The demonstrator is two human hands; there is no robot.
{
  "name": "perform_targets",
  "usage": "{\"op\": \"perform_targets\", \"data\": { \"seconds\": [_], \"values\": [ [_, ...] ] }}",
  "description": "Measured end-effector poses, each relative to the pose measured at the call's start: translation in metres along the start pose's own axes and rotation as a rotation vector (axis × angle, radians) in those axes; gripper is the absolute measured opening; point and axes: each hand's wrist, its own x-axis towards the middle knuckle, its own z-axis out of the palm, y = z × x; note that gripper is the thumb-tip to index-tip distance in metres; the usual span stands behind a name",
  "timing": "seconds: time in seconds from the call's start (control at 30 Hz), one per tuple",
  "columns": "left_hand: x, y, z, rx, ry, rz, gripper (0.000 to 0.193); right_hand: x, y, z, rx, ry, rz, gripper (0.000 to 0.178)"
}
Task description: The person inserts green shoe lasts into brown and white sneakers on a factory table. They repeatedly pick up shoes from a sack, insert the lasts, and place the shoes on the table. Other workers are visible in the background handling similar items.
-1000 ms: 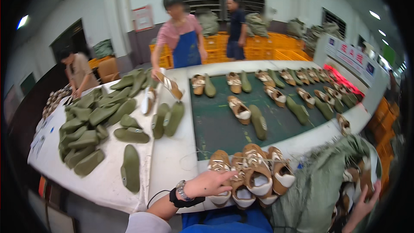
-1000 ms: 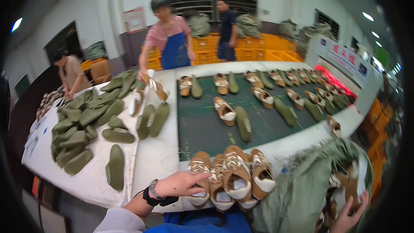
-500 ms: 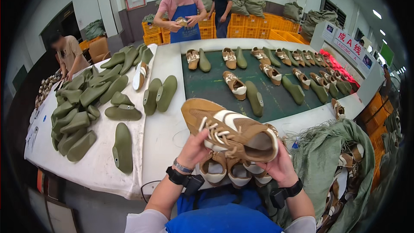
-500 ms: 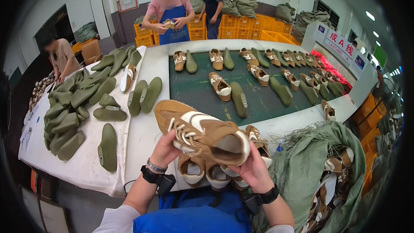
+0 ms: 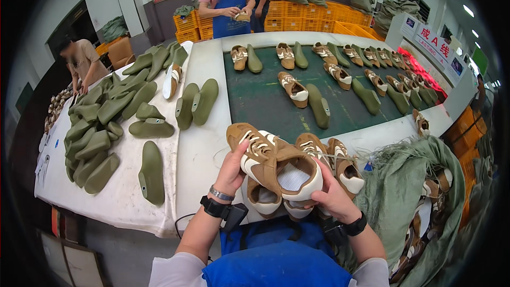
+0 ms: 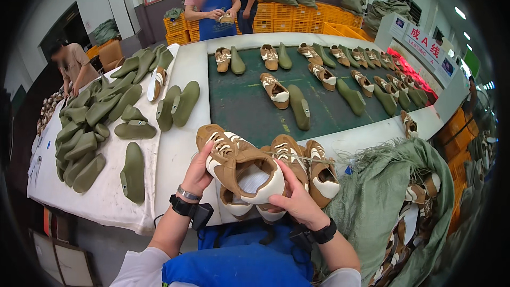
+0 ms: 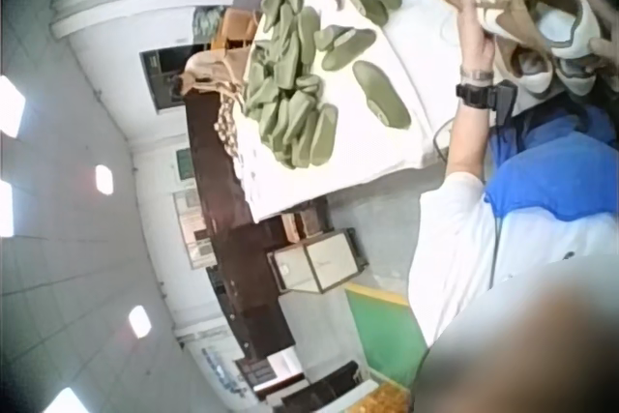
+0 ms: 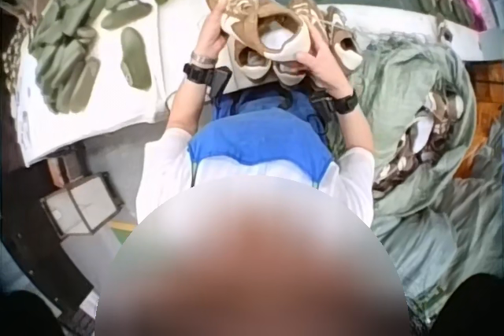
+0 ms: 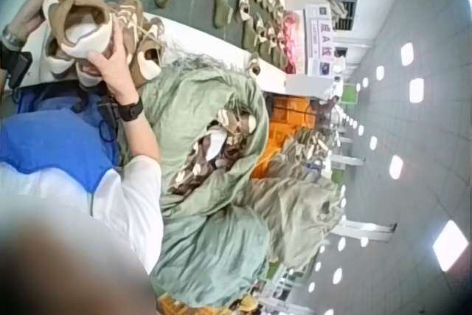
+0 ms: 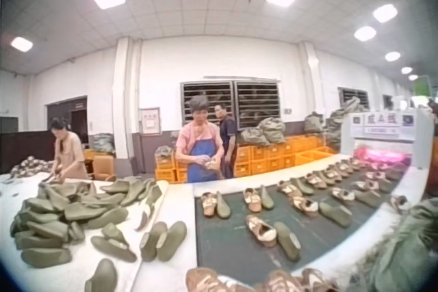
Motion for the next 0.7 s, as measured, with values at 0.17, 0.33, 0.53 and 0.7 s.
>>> {"op": "perform_targets", "data": {
  "seconds": [0.17, 0.33, 0.53, 0.7],
  "values": [
    [-0.008, 0.008, -0.002, 0.017, -0.037, 0.079, 0.052, 0.002, 0.016, -0.01, 0.143, -0.018, 0.084, 0.094],
    [-0.016, 0.015, -0.016, -0.195, -0.205, 0.048, 0.05, 0.005, 0.025, -0.014, 0.338, -0.027, 0.12, 0.095],
    [0.002, 0.006, -0.038, 0.209, -0.006, 0.252, 0.045, 0.009, 0.038, 0.004, 0.087, -0.08, -0.061, 0.101],
    [-0.026, 0.003, -0.027, -0.227, -0.266, -0.007, 0.056, 0.021, 0.043, 0.015, 0.233, -0.021, -0.022, 0.098]
  ]
}}
